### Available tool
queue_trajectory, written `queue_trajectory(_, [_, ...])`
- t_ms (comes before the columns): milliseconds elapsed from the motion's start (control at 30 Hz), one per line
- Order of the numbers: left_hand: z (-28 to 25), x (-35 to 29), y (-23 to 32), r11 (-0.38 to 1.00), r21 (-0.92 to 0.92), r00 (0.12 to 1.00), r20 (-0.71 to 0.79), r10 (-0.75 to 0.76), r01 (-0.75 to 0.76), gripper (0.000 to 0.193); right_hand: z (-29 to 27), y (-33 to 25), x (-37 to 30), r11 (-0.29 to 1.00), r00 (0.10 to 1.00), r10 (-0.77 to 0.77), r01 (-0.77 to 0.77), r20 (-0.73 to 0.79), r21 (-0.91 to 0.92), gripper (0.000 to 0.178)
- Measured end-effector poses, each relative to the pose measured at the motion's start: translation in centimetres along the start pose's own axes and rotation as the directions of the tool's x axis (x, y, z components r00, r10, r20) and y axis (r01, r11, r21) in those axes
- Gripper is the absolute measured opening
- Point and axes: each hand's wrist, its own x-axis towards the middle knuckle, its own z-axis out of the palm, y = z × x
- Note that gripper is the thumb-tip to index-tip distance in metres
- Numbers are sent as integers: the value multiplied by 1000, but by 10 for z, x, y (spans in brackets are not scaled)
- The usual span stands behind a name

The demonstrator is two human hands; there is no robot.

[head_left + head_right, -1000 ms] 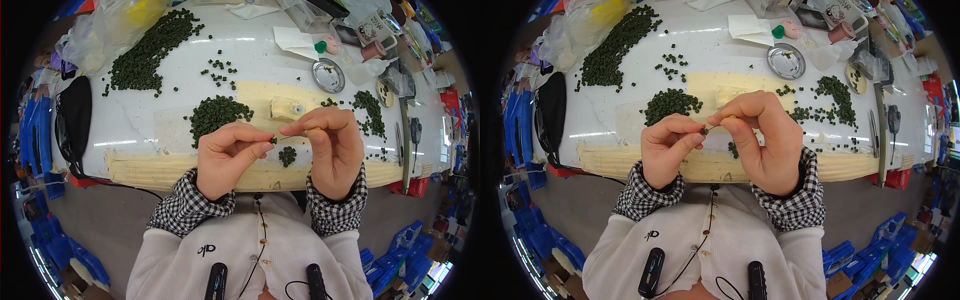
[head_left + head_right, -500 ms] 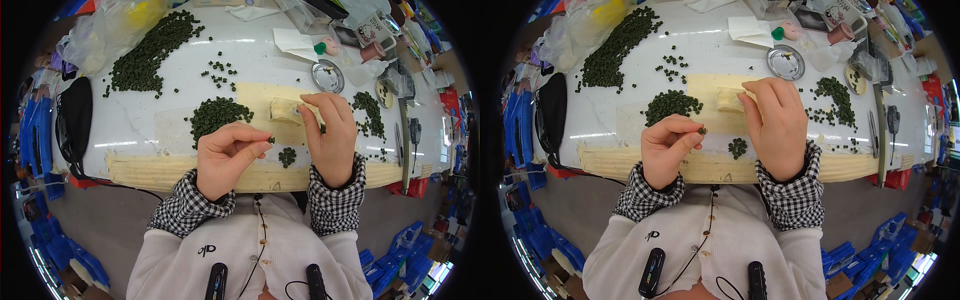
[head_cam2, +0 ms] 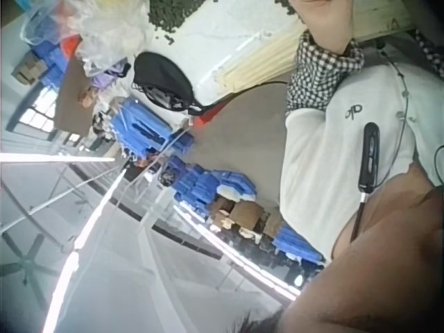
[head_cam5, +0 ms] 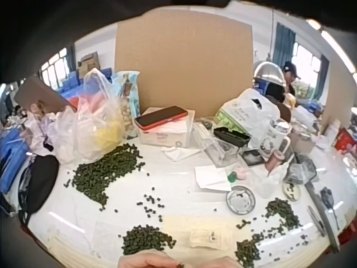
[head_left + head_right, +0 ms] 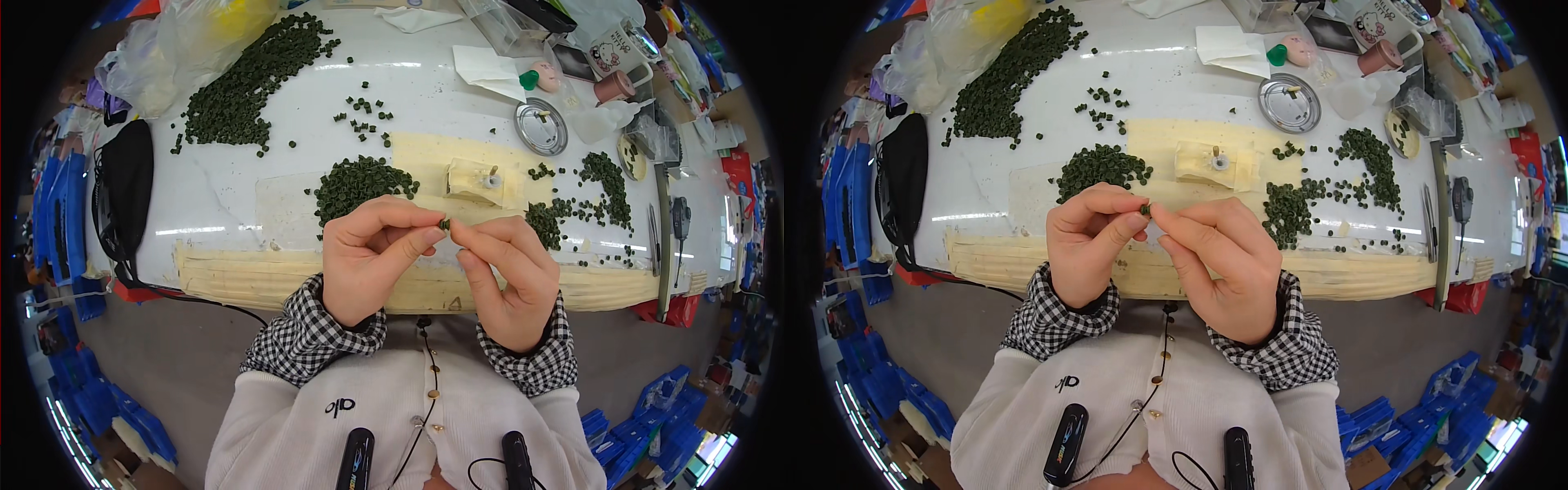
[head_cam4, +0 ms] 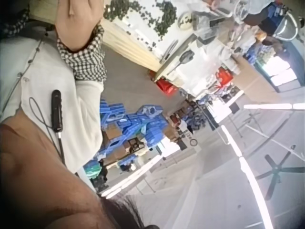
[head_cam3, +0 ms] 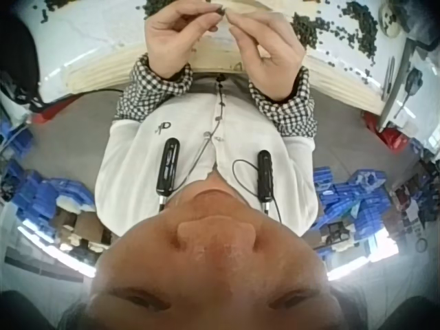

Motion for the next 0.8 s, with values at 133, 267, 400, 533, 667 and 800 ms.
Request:
queue_trajectory(133, [-1, 0, -1, 999, 21, 1000, 5, 31, -31, 17, 1, 0, -1, 996, 999, 45, -47, 22, 76, 33])
queue_trajectory(267, [0, 0, 1, 998, 54, 999, 1, 34, -34, 17, 1, 3, -3, 990, 997, 67, -70, 31, 121, 31])
queue_trajectory(400, [0, -1, 0, 997, 63, 999, 10, 43, -43, 17, -2, 3, 0, 992, 997, 46, -52, 53, 111, 30])
queue_trajectory(533, [-1, 0, 0, 997, 54, 999, 22, 46, -47, 16, -1, 6, -2, 990, 998, 32, -39, 53, 134, 30])
queue_trajectory(667, [-1, 0, 1, 998, 50, 999, 32, 41, -42, 16, -2, 7, -4, 988, 997, 38, -48, 73, 147, 30])
queue_trajectory(800, [-2, -1, 2, 998, 35, 998, 37, 60, -62, 16, -4, 6, -1, 989, 996, 29, -41, 86, 141, 30])
